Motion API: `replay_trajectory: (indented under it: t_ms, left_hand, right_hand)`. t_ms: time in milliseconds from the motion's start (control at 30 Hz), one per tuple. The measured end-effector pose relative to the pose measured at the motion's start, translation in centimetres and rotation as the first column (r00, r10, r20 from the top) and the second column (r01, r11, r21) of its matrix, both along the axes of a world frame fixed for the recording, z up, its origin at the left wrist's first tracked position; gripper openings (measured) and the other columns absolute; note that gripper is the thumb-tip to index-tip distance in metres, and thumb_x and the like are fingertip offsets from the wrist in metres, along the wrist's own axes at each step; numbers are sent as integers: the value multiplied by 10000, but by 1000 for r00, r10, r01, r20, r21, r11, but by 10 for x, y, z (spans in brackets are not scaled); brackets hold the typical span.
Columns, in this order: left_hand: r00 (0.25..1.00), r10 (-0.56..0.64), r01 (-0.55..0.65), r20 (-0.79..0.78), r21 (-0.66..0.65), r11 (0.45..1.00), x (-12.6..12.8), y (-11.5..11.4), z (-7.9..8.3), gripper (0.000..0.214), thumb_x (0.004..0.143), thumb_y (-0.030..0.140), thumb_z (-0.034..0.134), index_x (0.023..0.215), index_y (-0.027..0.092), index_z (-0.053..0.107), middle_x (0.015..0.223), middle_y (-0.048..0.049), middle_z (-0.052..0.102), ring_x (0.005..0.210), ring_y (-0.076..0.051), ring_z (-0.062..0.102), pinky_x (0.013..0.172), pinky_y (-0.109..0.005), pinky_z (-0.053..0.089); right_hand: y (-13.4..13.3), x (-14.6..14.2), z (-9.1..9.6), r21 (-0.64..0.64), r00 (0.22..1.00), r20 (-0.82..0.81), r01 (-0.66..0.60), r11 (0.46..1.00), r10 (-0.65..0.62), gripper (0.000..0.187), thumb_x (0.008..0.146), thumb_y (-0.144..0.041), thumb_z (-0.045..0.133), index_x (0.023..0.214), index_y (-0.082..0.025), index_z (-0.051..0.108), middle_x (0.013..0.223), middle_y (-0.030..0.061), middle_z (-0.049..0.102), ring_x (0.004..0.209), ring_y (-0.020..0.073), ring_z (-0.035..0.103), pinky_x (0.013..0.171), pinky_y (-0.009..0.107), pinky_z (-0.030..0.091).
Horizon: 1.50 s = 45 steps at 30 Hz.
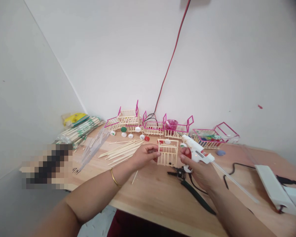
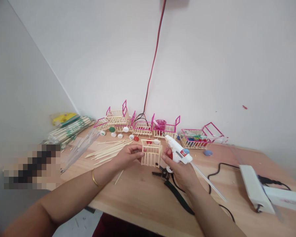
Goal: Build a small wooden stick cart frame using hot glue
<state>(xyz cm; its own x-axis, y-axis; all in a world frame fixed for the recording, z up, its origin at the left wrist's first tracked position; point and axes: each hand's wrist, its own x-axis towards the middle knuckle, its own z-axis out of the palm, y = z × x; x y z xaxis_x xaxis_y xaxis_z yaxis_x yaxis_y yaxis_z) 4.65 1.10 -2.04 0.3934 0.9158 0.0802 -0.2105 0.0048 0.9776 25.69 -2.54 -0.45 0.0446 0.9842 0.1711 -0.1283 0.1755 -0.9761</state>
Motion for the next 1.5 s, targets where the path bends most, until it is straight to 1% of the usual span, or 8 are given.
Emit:
replay_trajectory:
  t_ms: [133, 300, 667, 767, 900, 967, 1267, 1500]
  left_hand:
    - [998, -47, 49, 46, -41, 998, 1, -2, -1, 372, 602, 352, 803, 840, 105, 660, 697, 1, 620, 574, -79, 563, 592, -237, 473]
    - [997, -57, 58, 43, -42, 997, 1, -1, -4, 369, 605, 348, 805, 842, 104, 664, 685, 2, 617, 565, -81, 567, 584, -239, 478]
    - [992, -99, 107, -80, 108, 988, 0, 0, -8, 350, 692, 414, 730, 867, 119, 663, 720, 2, 578, 604, -81, 549, 624, -240, 482]
    - [988, -49, 76, -145, 185, 980, -1, -2, -4, 348, 724, 424, 696, 895, 124, 658, 714, -2, 575, 600, -82, 543, 610, -225, 472]
    - [978, 107, -54, -176, 280, 958, -4, -4, 6, 337, 723, 416, 695, 885, 123, 653, 755, -21, 590, 590, -82, 552, 599, -219, 467]
    - [974, 147, -89, -171, 306, 948, -4, -5, 10, 315, 720, 409, 697, 848, 124, 651, 772, -25, 592, 590, -81, 558, 603, -220, 468]
    - [996, 77, -71, -40, 137, 988, -1, -5, 8, 370, 653, 428, 748, 794, 111, 618, 640, 21, 547, 537, -68, 531, 562, -216, 464]
    - [993, 113, -102, -41, 200, 975, -2, -3, 8, 343, 671, 425, 732, 754, 117, 608, 627, 23, 537, 543, -74, 522, 567, -217, 447]
  right_hand:
    - [3, 3, -6, -22, 1000, 24, -8, 1000, 9, 293, 666, -367, 763, 760, -217, 529, 955, 24, 572, 730, 150, 510, 602, 276, 409]
    - [2, 2, -6, -17, 999, 28, -24, 1000, 25, 267, 681, -348, 758, 762, -223, 537, 866, -9, 569, 673, 126, 484, 575, 262, 379]
    - [2, 0, -8, -49, 997, 68, -35, 998, 38, 323, 650, -398, 766, 757, -226, 515, 716, -19, 521, 596, 126, 457, 508, 252, 335]
    - [2, 0, -7, -60, 997, 62, -43, 997, 47, 323, 647, -402, 765, 752, -228, 515, 710, -23, 517, 585, 125, 451, 508, 254, 333]
    - [0, -1, -6, -70, 997, 73, -34, 997, 39, 335, 644, -415, 760, 760, -226, 509, 695, -19, 518, 563, 124, 440, 492, 258, 321]
    - [0, -1, -6, -81, 997, 66, -41, 996, 47, 341, 643, -412, 762, 763, -223, 505, 692, -24, 513, 552, 117, 430, 487, 253, 316]
    - [-2, -4, -3, -69, 994, 55, -92, 993, 96, 314, 678, -392, 755, 749, -216, 505, 690, -36, 506, 547, 105, 423, 497, 245, 324]
    - [-3, -5, -5, -84, 986, 72, -143, 986, 150, 332, 682, -428, 740, 757, -222, 491, 699, -26, 500, 562, 118, 436, 501, 249, 340]
